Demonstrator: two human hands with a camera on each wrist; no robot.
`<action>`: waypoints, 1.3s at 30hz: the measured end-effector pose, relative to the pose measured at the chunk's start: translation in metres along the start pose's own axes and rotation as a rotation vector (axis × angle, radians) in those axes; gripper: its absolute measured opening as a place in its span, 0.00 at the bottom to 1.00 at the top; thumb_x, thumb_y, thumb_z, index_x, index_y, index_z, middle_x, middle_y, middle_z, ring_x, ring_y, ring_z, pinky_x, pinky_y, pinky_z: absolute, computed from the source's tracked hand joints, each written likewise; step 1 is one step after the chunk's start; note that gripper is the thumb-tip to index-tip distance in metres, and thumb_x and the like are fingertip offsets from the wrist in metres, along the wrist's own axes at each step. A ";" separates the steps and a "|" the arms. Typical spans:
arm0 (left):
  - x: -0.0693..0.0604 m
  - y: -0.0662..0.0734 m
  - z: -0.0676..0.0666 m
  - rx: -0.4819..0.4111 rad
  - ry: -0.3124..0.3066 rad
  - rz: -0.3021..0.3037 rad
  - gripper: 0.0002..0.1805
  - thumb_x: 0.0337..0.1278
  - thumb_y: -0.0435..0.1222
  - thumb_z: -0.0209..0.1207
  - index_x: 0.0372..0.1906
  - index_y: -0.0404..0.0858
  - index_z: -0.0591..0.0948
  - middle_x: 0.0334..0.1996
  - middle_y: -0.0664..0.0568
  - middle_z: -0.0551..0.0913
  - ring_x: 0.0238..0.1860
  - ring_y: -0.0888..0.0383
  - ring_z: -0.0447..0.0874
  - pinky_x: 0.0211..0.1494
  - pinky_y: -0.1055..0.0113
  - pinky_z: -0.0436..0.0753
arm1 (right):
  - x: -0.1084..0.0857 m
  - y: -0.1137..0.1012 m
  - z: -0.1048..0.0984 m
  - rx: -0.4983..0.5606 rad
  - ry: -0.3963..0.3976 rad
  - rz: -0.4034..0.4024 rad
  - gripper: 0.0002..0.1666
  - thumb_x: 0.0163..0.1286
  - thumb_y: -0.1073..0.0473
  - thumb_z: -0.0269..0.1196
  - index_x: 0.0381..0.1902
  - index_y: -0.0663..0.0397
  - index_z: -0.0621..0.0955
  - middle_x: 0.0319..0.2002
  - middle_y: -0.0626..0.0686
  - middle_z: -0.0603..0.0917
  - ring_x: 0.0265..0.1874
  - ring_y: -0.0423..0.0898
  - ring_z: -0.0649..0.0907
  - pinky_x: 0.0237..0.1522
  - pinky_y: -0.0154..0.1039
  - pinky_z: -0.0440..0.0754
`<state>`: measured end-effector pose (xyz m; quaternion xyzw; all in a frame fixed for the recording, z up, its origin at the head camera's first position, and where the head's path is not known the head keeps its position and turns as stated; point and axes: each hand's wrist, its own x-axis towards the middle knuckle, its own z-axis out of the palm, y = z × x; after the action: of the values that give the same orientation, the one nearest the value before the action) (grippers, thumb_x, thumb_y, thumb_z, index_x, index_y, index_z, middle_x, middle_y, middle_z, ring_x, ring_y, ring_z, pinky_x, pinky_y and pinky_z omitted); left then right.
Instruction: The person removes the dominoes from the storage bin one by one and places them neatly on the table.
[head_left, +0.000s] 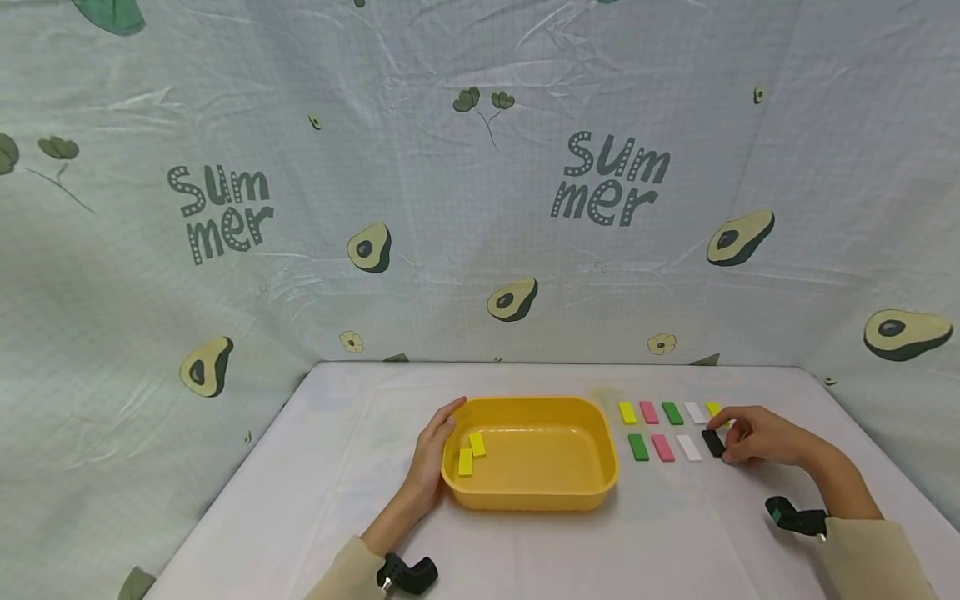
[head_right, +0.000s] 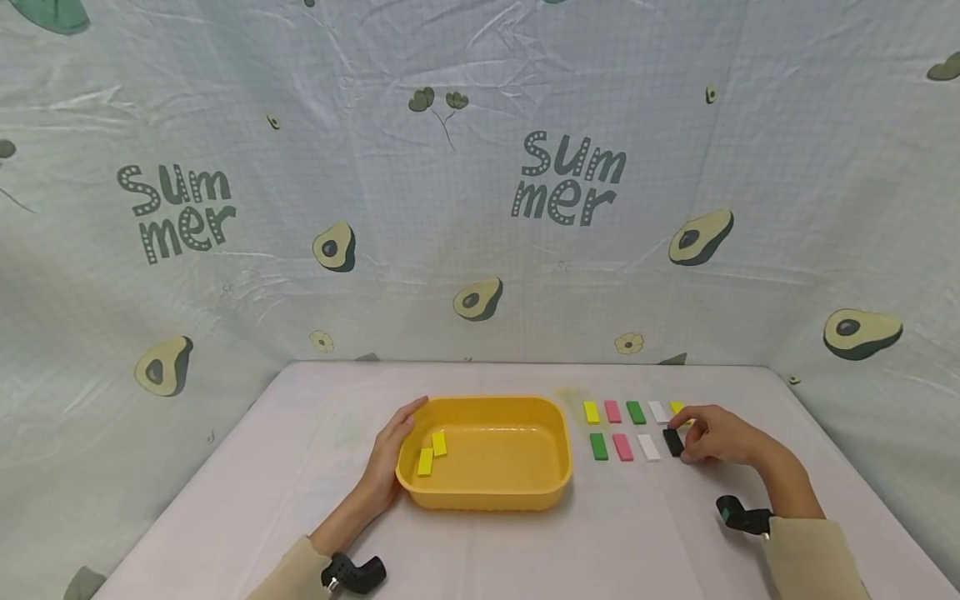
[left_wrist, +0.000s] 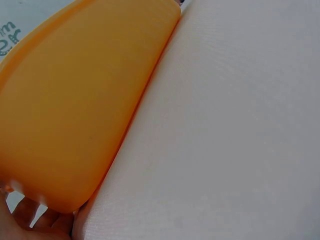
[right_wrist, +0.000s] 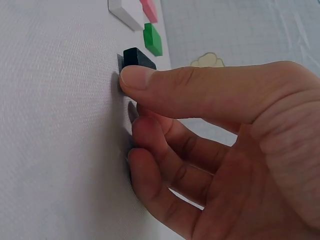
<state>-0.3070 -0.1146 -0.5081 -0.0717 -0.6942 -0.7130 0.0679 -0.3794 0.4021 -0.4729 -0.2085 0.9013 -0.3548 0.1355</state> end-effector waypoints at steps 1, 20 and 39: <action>0.000 0.000 0.000 0.004 -0.001 0.004 0.27 0.83 0.40 0.37 0.78 0.40 0.66 0.80 0.45 0.64 0.80 0.44 0.61 0.84 0.44 0.57 | 0.000 0.000 0.000 0.000 -0.001 0.003 0.29 0.62 0.64 0.67 0.60 0.72 0.76 0.32 0.53 0.78 0.28 0.41 0.76 0.28 0.33 0.76; -0.001 0.000 -0.001 0.003 -0.002 0.000 0.26 0.83 0.40 0.36 0.78 0.41 0.66 0.80 0.45 0.63 0.80 0.44 0.60 0.85 0.45 0.56 | 0.001 0.003 0.002 0.025 -0.004 0.025 0.30 0.62 0.64 0.67 0.61 0.71 0.75 0.32 0.53 0.76 0.29 0.41 0.75 0.29 0.32 0.74; 0.000 0.000 0.000 0.018 -0.004 0.000 0.27 0.83 0.40 0.36 0.79 0.40 0.65 0.80 0.45 0.63 0.80 0.44 0.60 0.85 0.44 0.56 | 0.000 0.005 0.000 0.019 -0.003 0.025 0.30 0.64 0.64 0.66 0.62 0.71 0.74 0.33 0.53 0.78 0.30 0.40 0.75 0.30 0.32 0.74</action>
<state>-0.3068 -0.1148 -0.5079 -0.0725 -0.7005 -0.7067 0.0673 -0.3808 0.4057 -0.4768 -0.1963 0.9003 -0.3613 0.1431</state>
